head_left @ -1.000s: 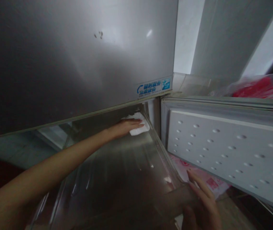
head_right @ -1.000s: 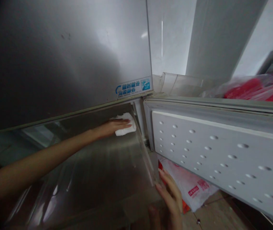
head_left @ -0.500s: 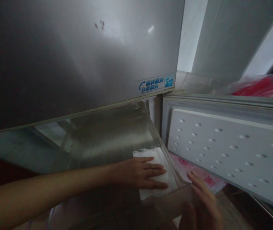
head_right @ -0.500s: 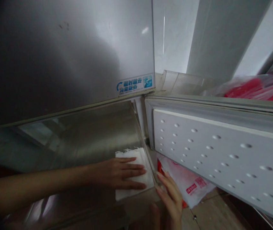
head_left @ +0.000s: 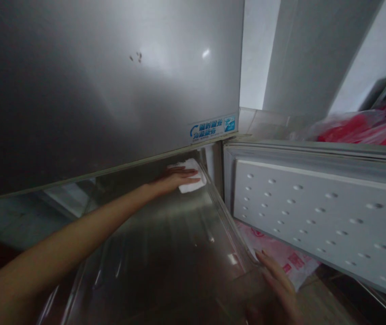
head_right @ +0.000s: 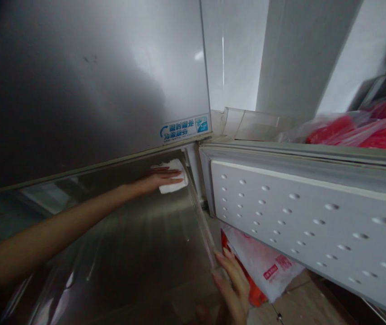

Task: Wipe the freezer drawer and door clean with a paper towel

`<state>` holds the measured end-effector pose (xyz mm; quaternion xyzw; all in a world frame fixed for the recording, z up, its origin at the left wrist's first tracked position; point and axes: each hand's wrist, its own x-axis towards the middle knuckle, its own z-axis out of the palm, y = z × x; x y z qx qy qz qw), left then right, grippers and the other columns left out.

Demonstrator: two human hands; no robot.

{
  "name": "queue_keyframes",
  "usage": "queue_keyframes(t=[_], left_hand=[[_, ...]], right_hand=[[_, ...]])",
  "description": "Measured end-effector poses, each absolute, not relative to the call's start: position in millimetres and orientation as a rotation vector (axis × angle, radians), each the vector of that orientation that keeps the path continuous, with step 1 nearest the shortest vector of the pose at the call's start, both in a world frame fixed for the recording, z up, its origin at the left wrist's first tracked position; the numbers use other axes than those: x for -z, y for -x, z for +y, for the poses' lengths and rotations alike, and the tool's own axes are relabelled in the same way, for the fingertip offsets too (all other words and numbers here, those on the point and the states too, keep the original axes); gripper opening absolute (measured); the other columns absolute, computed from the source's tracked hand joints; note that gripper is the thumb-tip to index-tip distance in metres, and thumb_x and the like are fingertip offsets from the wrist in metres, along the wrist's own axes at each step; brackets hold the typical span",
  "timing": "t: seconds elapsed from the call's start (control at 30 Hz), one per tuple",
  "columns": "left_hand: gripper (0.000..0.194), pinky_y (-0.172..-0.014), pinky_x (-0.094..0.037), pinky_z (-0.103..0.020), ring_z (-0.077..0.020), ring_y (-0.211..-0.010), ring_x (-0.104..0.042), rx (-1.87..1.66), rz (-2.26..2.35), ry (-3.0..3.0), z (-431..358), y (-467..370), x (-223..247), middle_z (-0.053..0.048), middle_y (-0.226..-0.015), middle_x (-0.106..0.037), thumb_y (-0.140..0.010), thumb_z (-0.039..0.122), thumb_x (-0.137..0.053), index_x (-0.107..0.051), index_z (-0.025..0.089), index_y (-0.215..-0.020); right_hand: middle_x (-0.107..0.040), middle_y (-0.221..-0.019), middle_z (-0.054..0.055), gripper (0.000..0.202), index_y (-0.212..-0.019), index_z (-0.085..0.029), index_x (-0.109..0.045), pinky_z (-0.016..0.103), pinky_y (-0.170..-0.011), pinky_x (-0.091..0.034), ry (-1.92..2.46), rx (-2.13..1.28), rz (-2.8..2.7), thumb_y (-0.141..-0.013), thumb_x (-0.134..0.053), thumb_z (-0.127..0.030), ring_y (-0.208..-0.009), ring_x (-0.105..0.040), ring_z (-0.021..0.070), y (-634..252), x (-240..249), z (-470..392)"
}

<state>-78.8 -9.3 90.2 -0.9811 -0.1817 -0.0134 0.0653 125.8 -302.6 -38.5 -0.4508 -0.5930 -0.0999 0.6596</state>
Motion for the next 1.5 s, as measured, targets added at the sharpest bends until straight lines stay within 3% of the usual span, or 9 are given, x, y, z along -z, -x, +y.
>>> queue_keyframes(t=[0.23, 0.4, 0.57, 0.73, 0.87, 1.0, 1.1, 1.33, 1.5], left_hand=[[0.048, -0.115, -0.033, -0.041, -0.019, -0.141, -0.038, 0.162, -0.606, 3.01, -7, 71, -84, -0.005, -0.151, -0.044, -0.098, 0.009, -0.032, -0.051, 0.026, -0.139], [0.05, -0.116, -0.034, -0.038, -0.0164, -0.14, -0.038, 0.01, -0.377, 3.033, -66, 65, -79, -0.008, -0.148, -0.046, -0.098, 0.005, -0.031, -0.049, 0.025, -0.14], [0.044, -0.115, -0.036, -0.034, -0.0183, -0.134, -0.048, -0.081, -0.013, 3.038, -139, 56, -75, -0.011, -0.145, -0.05, -0.102, 0.015, -0.029, -0.051, 0.022, -0.139], [0.04, -0.116, -0.035, -0.031, -0.0165, -0.134, -0.048, -0.02, 0.326, 3.089, -170, 49, -71, -0.006, -0.139, -0.058, -0.102, 0.017, -0.031, -0.059, 0.021, -0.13], [0.042, -0.118, -0.032, -0.03, -0.0145, -0.137, -0.045, -0.126, 0.381, 3.1, -161, 48, -75, -0.003, -0.144, -0.053, -0.102, 0.017, -0.028, -0.058, 0.023, -0.132], [0.043, -0.121, -0.027, -0.03, -0.0116, -0.14, -0.039, -0.241, 0.258, 3.094, -139, 54, -80, 0.002, -0.148, -0.048, -0.103, 0.018, -0.029, -0.056, 0.031, -0.134], [0.044, -0.12, -0.029, -0.032, -0.0123, -0.139, -0.04, -0.14, 0.06, 3.083, -106, 66, -82, -0.001, -0.149, -0.046, -0.103, 0.016, -0.027, -0.053, 0.029, -0.136], [0.049, -0.118, -0.027, -0.047, -0.0211, -0.144, -0.032, 0.082, -0.558, 3.024, -7, 83, -88, -0.005, -0.151, -0.042, -0.097, 0.005, -0.036, -0.051, 0.027, -0.138], [0.048, -0.117, -0.03, -0.046, -0.0232, -0.141, -0.038, 0.226, -0.777, 3.088, 7, 77, -86, -0.006, -0.152, -0.041, -0.095, 0.006, -0.042, -0.053, 0.026, -0.137]], right_hand=[[-0.062, -0.121, 0.011, 0.035, -0.122, -0.026, -0.058, 0.052, -0.093, -0.052, 1.104, 0.206, -1.249, -0.088, -0.056, -0.034, -0.119, -0.058, 0.0299, -106, 35, -303], [-0.057, -0.125, 0.011, 0.029, -0.117, -0.025, -0.059, 0.057, -0.1, -0.045, 1.157, 0.129, -1.172, -0.091, -0.051, -0.032, -0.125, -0.052, 0.0309, -91, 24, -307], [-0.056, -0.126, 0.011, 0.028, -0.115, -0.024, -0.06, 0.054, -0.1, -0.046, 1.172, 0.121, -1.163, -0.091, -0.051, -0.033, -0.125, -0.052, 0.0304, -90, 22, -309], [-0.056, -0.128, 0.01, 0.031, -0.12, -0.025, -0.057, 0.053, -0.099, -0.047, 1.156, 0.147, -1.176, -0.091, -0.051, -0.033, -0.124, -0.054, 0.0295, -90, 24, -308], [-0.056, -0.129, 0.01, 0.038, -0.125, -0.024, -0.055, 0.051, -0.1, -0.046, 1.096, 0.176, -1.177, -0.09, -0.055, -0.037, -0.123, -0.055, 0.0284, -98, 29, -305], [-0.058, -0.127, 0.015, 0.067, -0.132, -0.019, -0.051, 0.048, -0.091, -0.051, 1.13, 0.037, -1.195, -0.08, -0.063, -0.058, -0.116, -0.059, 0.0314, -108, 36, -305], [-0.054, -0.132, 0.017, 0.081, -0.139, -0.017, -0.044, 0.048, -0.091, -0.051, 1.179, -0.103, -1.097, -0.078, -0.06, -0.068, -0.119, -0.056, 0.0331, -103, 40, -308], [-0.047, -0.139, 0.017, 0.087, -0.144, -0.019, -0.04, 0.047, -0.093, -0.048, 1.154, -0.142, -1.037, -0.077, -0.055, -0.074, -0.126, -0.049, 0.0334, -88, 53, -308], [-0.042, -0.144, 0.016, 0.086, -0.147, -0.018, -0.036, 0.044, -0.093, -0.049, 1.171, -0.124, -1.111, -0.081, -0.053, -0.07, -0.129, -0.046, 0.0317, -95, 61, -310]])
